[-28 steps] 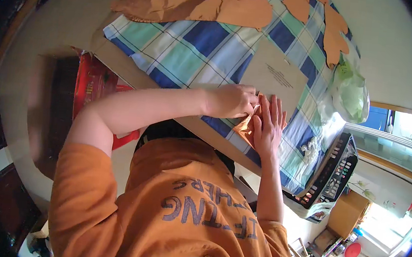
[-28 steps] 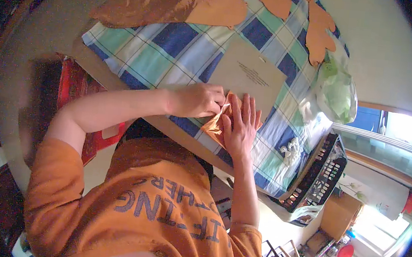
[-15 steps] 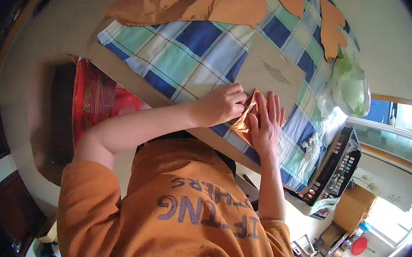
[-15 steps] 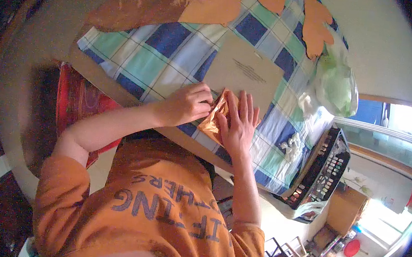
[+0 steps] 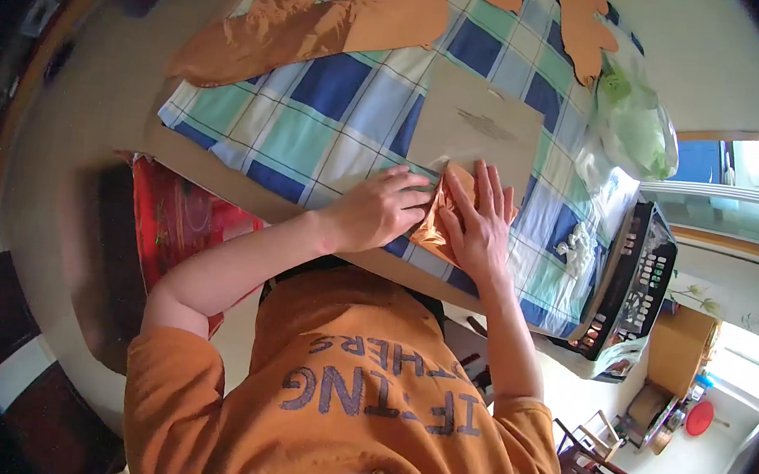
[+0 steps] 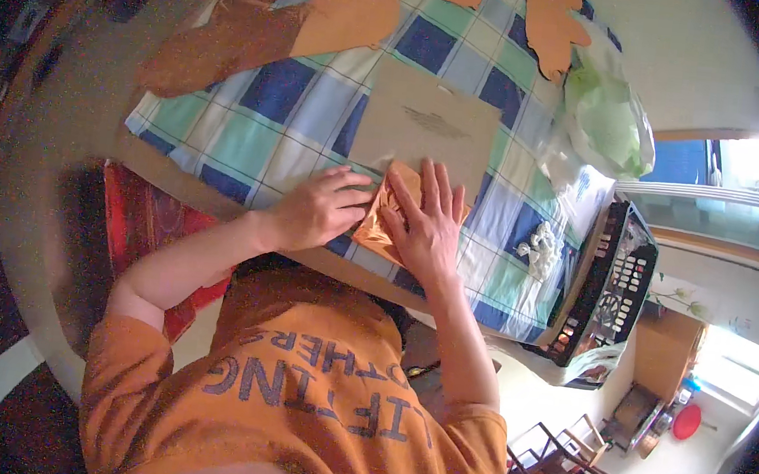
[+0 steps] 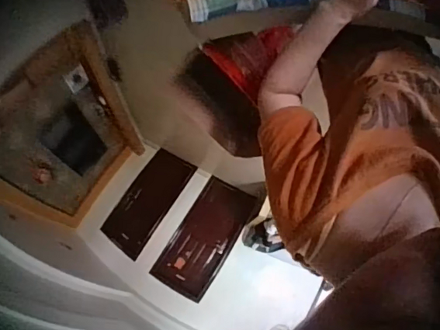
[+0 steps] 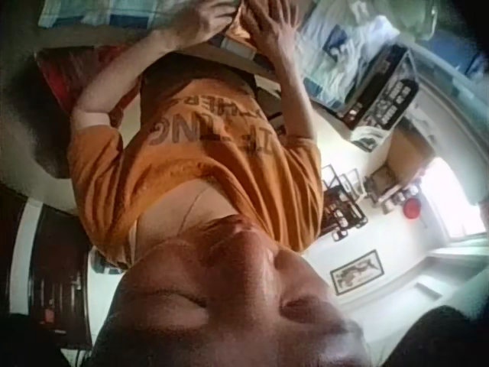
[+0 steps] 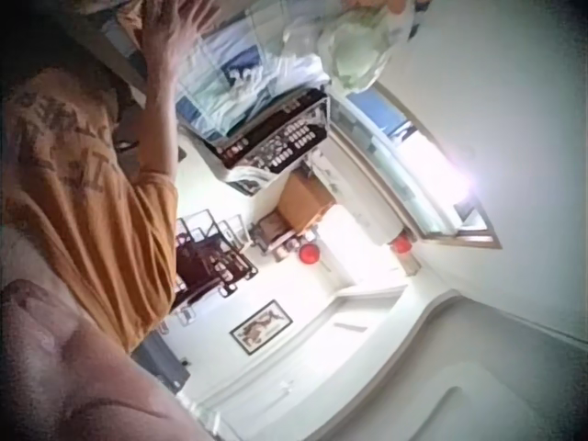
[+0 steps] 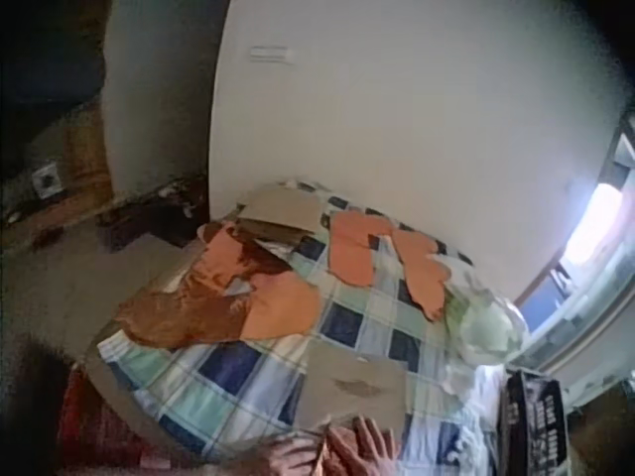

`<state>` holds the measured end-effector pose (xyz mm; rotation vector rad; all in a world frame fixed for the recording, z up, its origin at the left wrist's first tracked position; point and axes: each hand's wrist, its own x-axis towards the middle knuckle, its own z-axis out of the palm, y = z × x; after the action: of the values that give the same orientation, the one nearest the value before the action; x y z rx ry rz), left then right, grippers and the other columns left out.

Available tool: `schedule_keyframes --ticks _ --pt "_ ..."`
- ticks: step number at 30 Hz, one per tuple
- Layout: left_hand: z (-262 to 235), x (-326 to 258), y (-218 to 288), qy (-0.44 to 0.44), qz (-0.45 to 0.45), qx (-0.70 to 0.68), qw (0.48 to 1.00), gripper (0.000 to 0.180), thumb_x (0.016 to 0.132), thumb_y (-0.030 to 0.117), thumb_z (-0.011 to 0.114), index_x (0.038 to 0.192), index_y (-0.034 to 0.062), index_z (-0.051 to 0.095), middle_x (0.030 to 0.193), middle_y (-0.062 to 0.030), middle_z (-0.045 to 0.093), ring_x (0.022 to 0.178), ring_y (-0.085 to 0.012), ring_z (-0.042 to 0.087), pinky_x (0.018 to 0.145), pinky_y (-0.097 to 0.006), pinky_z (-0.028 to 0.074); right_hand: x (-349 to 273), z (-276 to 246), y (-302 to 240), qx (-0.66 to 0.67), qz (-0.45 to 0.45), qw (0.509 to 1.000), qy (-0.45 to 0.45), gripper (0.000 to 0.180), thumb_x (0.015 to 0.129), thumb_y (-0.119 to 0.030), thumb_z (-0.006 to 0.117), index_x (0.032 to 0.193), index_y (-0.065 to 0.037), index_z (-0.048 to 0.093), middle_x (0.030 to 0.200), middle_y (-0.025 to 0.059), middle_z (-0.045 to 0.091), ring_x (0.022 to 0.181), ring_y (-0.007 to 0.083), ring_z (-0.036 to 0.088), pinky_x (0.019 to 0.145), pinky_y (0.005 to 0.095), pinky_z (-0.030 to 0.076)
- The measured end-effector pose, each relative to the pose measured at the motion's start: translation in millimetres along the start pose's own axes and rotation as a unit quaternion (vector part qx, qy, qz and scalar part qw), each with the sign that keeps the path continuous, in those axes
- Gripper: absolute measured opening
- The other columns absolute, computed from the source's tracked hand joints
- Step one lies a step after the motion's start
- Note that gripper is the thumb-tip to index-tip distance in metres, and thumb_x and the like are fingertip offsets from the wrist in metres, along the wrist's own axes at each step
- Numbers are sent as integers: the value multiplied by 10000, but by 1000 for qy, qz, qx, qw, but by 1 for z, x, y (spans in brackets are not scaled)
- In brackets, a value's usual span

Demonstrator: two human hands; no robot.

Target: The person folds a foil balloon, places it onto a cardboard insert, and seals it inside a clear plastic packaging sleeve by hand.

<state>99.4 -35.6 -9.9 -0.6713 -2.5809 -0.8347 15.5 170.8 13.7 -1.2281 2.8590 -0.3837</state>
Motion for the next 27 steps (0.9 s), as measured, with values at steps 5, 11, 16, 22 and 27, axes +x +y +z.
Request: schedule_keyframes --ticks 5,11,16,22,27 --pt "-2 3 0 3 -19 -20 1000 269 865 117 556 1111 68 652 1138 -88 639 1181 -260 533 1069 -446 369 2 -2 -1 -16 -7 1000 10 521 895 -438 596 1389 -292 521 1517 163 339 1405 371 297 1129 582 192" --pt "-1 -2 1 -6 6 43 999 287 881 145 535 1134 69 649 1181 -84 619 1198 -249 516 1080 -450 354 3 -5 -3 -12 -6 1000 3 489 914 -283 581 1399 -255 518 1526 163 325 1416 373 274 1142 561 180" --pt "-2 -2 8 -31 3 109 994 256 892 172 531 1082 71 671 1219 -85 609 1246 -258 478 1093 -485 332 -1 -1 -1 40 -6 998 51 458 914 -198 576 1370 -215 543 1515 164 340 1410 372 290 1139 566 188" --pt "-2 -3 9 -4 16 120 993 223 888 166 537 1025 64 680 1234 -69 607 1255 -267 462 1097 -515 314 -4 0 6 43 -79 994 67 365 893 -156 595 1255 -179 631 1471 136 417 1366 350 382 1111 592 238" --pt "-4 -1 9 -12 -6 87 996 273 847 114 570 1092 53 672 1236 -53 605 1245 -249 476 1087 -508 326 -1 1 2 31 -71 996 53 351 875 -152 618 1224 -179 651 1430 98 478 1345 316 417 1106 587 253"
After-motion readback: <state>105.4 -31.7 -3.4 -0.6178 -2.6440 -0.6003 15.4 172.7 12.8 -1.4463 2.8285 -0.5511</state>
